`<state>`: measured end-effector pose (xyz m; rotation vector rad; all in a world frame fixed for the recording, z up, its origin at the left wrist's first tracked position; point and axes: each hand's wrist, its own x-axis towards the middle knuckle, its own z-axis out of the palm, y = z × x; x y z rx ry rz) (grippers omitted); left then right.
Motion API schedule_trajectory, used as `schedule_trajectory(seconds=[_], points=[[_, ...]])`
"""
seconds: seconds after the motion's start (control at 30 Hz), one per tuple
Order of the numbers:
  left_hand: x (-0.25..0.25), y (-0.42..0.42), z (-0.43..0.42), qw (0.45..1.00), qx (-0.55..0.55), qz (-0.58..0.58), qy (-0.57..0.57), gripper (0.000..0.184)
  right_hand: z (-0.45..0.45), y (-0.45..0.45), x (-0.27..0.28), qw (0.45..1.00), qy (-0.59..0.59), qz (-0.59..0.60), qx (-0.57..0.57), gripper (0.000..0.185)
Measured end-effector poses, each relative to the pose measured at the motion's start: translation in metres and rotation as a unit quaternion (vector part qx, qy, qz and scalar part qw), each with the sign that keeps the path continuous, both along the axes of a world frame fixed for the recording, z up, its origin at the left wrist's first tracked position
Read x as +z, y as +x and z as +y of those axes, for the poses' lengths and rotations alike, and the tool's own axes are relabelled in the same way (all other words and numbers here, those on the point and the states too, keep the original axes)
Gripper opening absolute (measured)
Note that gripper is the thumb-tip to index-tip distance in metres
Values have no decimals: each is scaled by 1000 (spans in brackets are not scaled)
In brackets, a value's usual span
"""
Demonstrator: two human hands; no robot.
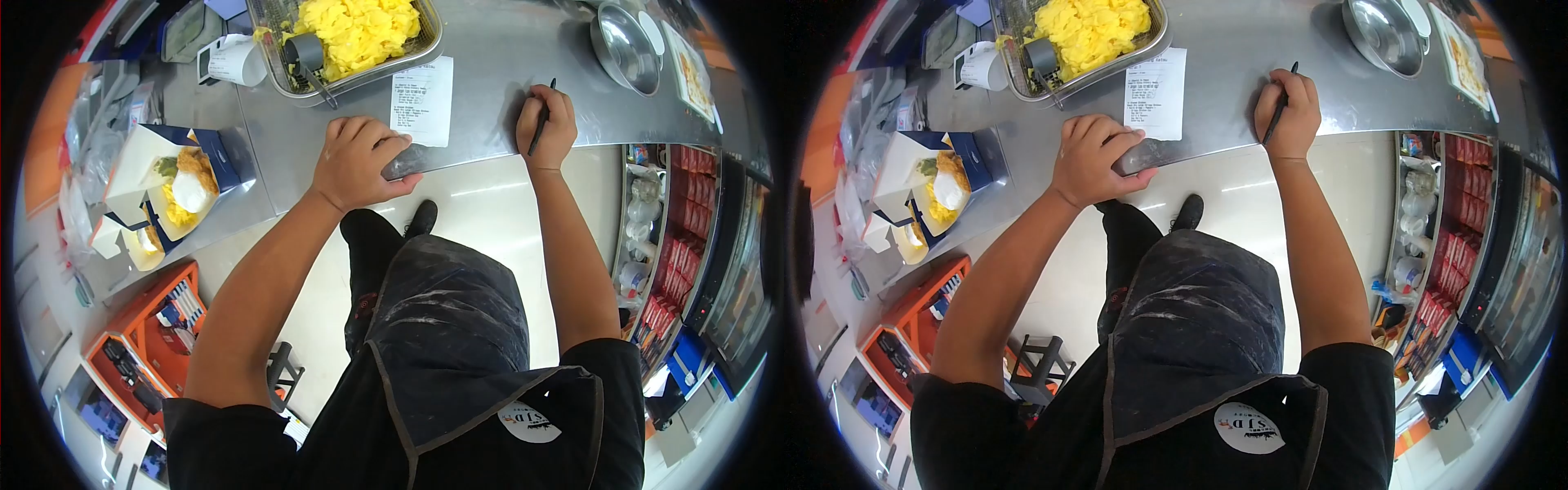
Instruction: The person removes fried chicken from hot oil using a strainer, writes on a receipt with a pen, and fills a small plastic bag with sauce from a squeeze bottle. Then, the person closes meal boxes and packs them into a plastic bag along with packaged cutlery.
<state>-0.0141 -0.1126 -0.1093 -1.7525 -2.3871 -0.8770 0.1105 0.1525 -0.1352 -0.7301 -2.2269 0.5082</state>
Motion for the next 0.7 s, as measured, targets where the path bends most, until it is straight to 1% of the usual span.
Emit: schedule_trajectory(seconds=[0.7], points=[[-5,0,1,1000,-3,15,1,46,2,1,-4,1000,9,20,-1,11]])
